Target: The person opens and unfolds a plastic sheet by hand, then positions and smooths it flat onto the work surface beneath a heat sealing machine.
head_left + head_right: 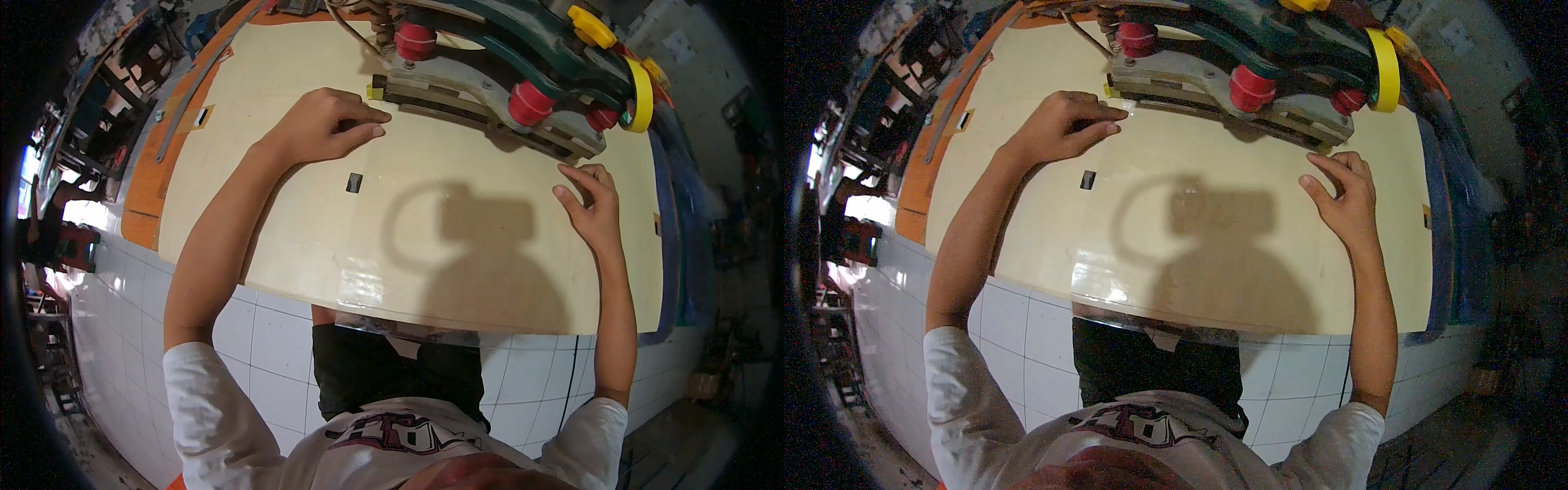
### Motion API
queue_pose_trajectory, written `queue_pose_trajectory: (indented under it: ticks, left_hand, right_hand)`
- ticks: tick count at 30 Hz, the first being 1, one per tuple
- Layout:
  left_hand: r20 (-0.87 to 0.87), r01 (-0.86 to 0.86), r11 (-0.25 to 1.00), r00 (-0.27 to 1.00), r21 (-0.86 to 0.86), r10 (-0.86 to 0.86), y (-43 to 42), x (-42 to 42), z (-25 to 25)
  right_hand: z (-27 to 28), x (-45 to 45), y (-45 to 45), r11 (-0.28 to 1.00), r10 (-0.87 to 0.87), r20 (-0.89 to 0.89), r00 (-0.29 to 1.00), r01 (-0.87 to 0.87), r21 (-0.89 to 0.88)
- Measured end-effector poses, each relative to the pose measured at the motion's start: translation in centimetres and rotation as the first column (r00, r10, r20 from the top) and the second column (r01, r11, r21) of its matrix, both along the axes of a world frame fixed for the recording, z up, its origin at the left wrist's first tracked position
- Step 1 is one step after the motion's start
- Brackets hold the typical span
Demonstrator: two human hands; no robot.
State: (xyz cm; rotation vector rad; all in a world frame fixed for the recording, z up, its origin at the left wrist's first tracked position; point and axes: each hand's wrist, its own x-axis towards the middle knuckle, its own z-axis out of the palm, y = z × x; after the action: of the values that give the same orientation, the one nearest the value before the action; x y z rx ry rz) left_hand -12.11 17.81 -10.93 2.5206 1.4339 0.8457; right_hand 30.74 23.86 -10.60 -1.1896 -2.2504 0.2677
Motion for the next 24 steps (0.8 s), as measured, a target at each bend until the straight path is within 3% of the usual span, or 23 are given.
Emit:
queue_pose_trajectory:
  ticks: [8,13,22,24]
  left_hand:
    - [-0.002,-0.002,1.0,1.0,-0.007,0.002,0.0,0.2,0.3]
    - [0.011,-0.001,1.0,1.0,-0.025,0.001,-0.2,0.2,0.6]
    - [-0.003,0.022,1.0,1.0,0.004,-0.022,-0.2,0.3,0.5]
    - [-0.018,0.008,0.999,1.0,-0.048,-0.009,-0.6,0.8,1.1]
  right_hand:
    - [0.2,-0.1,-0.2,0.998,-0.027,-0.03,0.999,0.025,-0.063]
    - [0.3,0.1,0.2,0.999,-0.037,0.07,0.997,0.037,0.003]
    - [-0.4,0.3,0.2,1.0,-0.014,-0.059,0.998,0.013,-0.019]
    - [0.1,0.3,0.1,0.999,-0.036,-0.015,0.999,0.036,-0.002]
